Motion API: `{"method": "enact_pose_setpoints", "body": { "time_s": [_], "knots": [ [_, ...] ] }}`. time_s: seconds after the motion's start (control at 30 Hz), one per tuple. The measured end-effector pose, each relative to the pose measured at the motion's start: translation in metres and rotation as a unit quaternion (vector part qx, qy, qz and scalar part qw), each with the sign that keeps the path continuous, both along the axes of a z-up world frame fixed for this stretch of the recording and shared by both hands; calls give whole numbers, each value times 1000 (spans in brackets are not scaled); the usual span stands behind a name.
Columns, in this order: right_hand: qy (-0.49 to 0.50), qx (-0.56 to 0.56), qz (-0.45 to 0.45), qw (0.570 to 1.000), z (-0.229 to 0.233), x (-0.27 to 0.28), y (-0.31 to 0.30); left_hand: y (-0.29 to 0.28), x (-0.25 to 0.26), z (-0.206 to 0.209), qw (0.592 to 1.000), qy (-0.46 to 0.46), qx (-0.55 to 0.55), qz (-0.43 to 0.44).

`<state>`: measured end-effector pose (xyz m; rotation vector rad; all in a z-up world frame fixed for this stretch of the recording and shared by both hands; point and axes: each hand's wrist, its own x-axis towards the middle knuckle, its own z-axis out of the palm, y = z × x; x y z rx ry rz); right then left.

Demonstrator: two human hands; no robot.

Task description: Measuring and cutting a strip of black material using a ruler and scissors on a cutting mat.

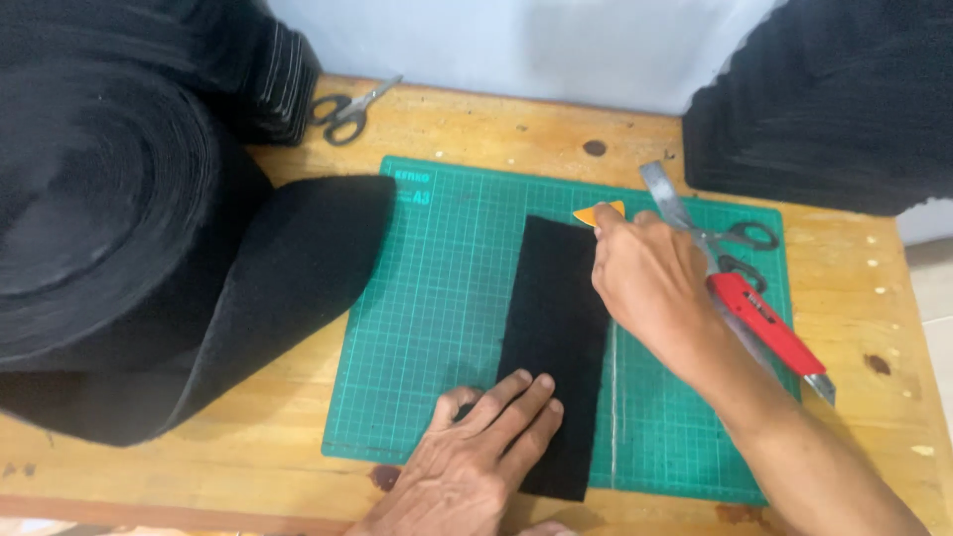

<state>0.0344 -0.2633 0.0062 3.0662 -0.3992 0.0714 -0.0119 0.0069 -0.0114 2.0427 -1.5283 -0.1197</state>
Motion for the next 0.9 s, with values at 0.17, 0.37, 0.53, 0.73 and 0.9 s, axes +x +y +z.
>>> {"method": "enact_pose_setpoints", "body": {
  "time_s": [0.17, 0.37, 0.53, 0.73, 0.9],
  "knots": [
    [91, 66, -14, 994, 41, -12, 26, 5, -2, -19, 998, -48, 39, -11],
    [99, 44, 21, 994, 24, 1, 26, 1, 3, -17, 998, -45, 35, -11],
    [65, 92, -12, 994, 41, -9, 16, 2, 1, -26, 996, -73, 42, -9],
    [102, 52, 21, 993, 30, -38, 32, 1, 5, -17, 997, -52, 53, -17],
    [17, 66, 5, 998, 13, -1, -5, 1, 5, -2, 1000, -6, 0, -15]
  ]
}}
